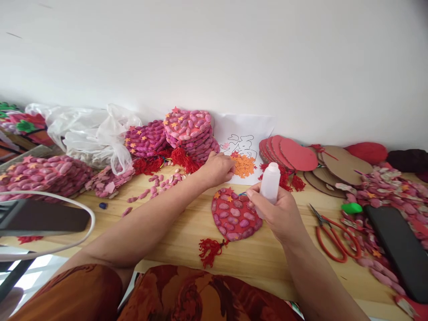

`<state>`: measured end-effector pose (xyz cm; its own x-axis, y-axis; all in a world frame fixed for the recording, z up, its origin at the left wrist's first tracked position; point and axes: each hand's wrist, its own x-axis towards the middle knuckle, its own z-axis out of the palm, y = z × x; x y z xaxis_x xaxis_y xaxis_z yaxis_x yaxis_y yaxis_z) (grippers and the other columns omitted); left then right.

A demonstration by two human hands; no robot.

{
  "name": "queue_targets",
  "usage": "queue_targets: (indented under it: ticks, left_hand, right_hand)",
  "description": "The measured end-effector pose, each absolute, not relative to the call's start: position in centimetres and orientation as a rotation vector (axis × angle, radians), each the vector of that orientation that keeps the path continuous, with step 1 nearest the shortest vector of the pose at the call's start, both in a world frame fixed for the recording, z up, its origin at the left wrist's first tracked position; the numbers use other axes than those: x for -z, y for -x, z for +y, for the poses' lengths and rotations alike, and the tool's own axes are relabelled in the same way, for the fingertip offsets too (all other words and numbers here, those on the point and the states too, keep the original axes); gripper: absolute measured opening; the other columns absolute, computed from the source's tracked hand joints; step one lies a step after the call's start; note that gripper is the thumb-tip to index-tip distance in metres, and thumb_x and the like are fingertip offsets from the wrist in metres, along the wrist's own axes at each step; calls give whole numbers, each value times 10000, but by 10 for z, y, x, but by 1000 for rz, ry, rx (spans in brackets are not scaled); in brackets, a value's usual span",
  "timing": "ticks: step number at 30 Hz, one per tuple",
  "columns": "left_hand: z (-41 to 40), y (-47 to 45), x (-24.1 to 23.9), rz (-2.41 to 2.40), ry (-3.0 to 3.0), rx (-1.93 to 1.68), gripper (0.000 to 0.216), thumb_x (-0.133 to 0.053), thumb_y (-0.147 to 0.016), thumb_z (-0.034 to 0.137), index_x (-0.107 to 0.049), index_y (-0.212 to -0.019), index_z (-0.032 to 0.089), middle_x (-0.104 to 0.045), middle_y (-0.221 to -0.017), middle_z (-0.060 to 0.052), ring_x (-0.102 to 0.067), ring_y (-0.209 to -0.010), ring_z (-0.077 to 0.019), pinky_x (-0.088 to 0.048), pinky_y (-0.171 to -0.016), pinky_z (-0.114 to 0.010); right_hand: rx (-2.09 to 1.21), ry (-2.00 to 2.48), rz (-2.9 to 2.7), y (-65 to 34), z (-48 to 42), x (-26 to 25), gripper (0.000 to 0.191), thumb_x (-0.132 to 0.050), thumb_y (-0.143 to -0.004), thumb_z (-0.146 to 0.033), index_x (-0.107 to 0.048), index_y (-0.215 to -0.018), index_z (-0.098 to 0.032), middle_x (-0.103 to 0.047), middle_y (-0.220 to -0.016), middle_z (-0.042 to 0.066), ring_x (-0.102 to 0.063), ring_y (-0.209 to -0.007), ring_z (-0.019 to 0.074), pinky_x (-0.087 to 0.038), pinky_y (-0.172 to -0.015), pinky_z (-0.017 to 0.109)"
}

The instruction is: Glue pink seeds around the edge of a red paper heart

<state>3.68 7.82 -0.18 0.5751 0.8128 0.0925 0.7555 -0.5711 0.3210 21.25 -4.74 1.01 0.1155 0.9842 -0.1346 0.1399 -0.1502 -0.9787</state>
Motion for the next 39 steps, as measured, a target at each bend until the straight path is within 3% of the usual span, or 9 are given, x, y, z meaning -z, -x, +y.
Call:
queue_targets:
  ticks: [3, 6, 10, 14, 17, 22, 30, 36, 39]
  left_hand:
    - [79, -35, 2, 1332, -2495, -378, 96, -606, -846, 146, -701, -830, 151, -760, -960, -105, -663, -975, -276, -414, -894, -418]
    - [80, -30, -3, 1321, -2418, -408, 93, -598, -867, 172, -690, -856, 162, -760, -912, -55, -677, -863, -199, -463, -802, -323]
    - [78, -24, -12, 1232, -2137, -522, 71, -604, -880, 204, -663, -885, 166, -737, -848, -13, -650, -727, -129, -474, -663, -232]
    - [63, -24, -23, 1070, -2131, -733, 46, -626, -872, 199, -653, -848, 170, -727, -871, -19, -643, -798, -137, -484, -757, -256]
    - [45, -26, -32, 994, -2381, -840, 53, -626, -883, 172, -658, -842, 177, -728, -893, -15, -635, -872, -157, -419, -874, -324]
    - [23, -29, -38, 941, -2681, -815, 119, -591, -971, 229, -681, -898, 199, -722, -937, -19, -608, -952, -188, -329, -873, -366]
    - [11, -27, -37, 885, -2873, -814, 166, -566, -1027, 269, -688, -924, 223, -724, -929, -7, -599, -940, -180, -309, -851, -379]
    - [0, -23, -36, 1018, -2345, -992, 137, -631, -996, 299, -726, -966, 205, -765, -961, -23, -666, -948, -181, -433, -908, -365]
    - [-5, -23, -33, 1068, -1852, -885, 135, -668, -937, 263, -753, -1016, 194, -794, -1000, -36, -715, -910, -171, -538, -825, -305]
  right_hand:
    - [-1151, 1473, -1169, -212, -47, -10, 284, -798, -798, -462, -704, -805, -194, -628, -717, 6, -562, -654, 162, -428, -615, 288]
    - [-1176, 1471, -1131, -212, -46, -9, 286, -809, -784, -458, -705, -803, -193, -640, -715, 8, -568, -653, 161, -435, -618, 287]
    - [-1288, 1431, -1031, -211, -43, -8, 308, -825, -750, -465, -699, -801, -189, -640, -657, 11, -553, -588, 157, -399, -537, 275]
    - [-1343, 1413, -945, -209, -39, -10, 346, -849, -703, -472, -715, -817, -174, -636, -618, 14, -532, -540, 144, -389, -496, 267]
    - [-1376, 1377, -888, -208, -37, -14, 365, -864, -676, -473, -734, -829, -167, -647, -638, 18, -552, -553, 142, -402, -499, 261]
    - [-1424, 1311, -822, -209, -36, -17, 403, -865, -650, -513, -735, -818, -170, -687, -732, 37, -596, -578, 148, -388, -475, 254]
    - [-1425, 1289, -796, -208, -36, -17, 336, -842, -635, -469, -713, -754, -182, -669, -653, 28, -582, -530, 154, -386, -462, 267]
    - [-1359, 1301, -858, -206, -38, -18, 263, -834, -661, -405, -715, -704, -175, -643, -625, 20, -555, -554, 138, -400, -510, 264]
    - [-1333, 1307, -914, -206, -40, -16, 258, -848, -689, -397, -720, -694, -173, -630, -623, 13, -523, -559, 127, -373, -509, 258]
